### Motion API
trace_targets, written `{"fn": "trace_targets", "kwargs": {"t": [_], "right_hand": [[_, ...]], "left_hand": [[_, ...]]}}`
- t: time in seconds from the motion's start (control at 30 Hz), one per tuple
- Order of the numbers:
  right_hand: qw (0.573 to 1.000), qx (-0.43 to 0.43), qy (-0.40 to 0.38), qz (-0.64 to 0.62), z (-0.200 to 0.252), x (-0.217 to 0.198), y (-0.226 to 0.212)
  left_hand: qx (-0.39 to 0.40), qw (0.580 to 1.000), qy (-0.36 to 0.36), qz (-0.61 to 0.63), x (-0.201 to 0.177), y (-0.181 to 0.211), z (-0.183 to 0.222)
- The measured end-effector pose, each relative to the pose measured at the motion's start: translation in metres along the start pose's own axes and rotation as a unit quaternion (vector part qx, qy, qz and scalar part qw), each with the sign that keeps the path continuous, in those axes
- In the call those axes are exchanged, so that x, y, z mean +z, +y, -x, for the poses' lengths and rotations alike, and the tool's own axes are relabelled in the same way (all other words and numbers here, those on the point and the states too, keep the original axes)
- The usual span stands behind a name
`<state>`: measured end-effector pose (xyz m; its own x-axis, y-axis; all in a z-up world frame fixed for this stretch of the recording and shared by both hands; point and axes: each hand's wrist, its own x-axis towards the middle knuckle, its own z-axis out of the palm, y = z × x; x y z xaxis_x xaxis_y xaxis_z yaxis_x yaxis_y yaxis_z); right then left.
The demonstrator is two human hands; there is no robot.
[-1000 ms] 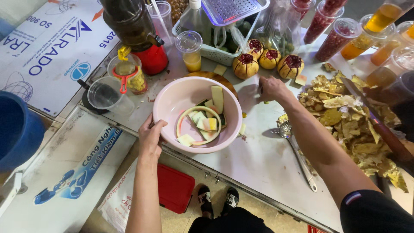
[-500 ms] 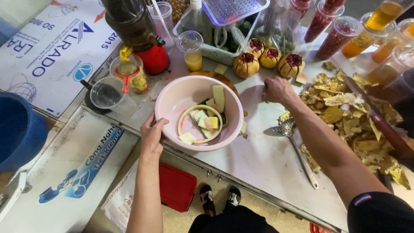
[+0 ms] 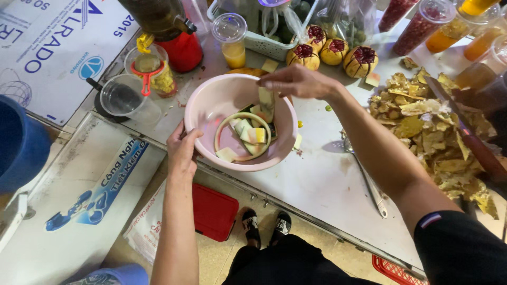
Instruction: The person scoops pomegranate seeds into a plastic cup, discards fruit peels into a pink bowl, and empties the bowl into a trash bag before wiping the counter by hand.
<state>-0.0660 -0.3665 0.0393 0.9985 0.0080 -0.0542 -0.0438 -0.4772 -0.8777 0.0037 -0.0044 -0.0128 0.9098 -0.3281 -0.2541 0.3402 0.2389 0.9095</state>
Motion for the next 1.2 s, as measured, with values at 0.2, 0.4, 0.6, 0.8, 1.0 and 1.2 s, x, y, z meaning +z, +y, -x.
{"fn": "trace_targets", "kwargs": {"t": [0.2, 0.4, 0.6, 0.8, 1.0, 1.2], "right_hand": [[0.917, -0.048, 0.043, 0.393, -0.116, -0.002, 0.096], [0.836, 0.037, -0.054, 0.545, -0.141, 0.02, 0.127], [0.787, -0.064, -0.017, 0.614, -0.124, 0.001, 0.133], [0.822, -0.055, 0.031, 0.565, -0.124, 0.001, 0.132], [0.952, 0.009, 0.068, 0.299, -0.016, 0.004, 0.082], [0.979, -0.06, 0.097, 0.169, 0.09, 0.08, 0.095]], "left_hand": [[-0.019, 0.997, 0.07, -0.005, -0.019, 0.003, 0.019], [-0.02, 0.994, 0.099, 0.045, -0.052, 0.011, 0.042], [0.013, 0.988, 0.146, 0.058, -0.076, 0.007, 0.056], [0.041, 0.986, 0.142, 0.075, -0.073, 0.0, 0.066], [0.043, 0.986, 0.145, 0.069, -0.073, -0.009, 0.079], [0.044, 0.993, 0.091, 0.065, -0.063, -0.002, 0.075]]}}
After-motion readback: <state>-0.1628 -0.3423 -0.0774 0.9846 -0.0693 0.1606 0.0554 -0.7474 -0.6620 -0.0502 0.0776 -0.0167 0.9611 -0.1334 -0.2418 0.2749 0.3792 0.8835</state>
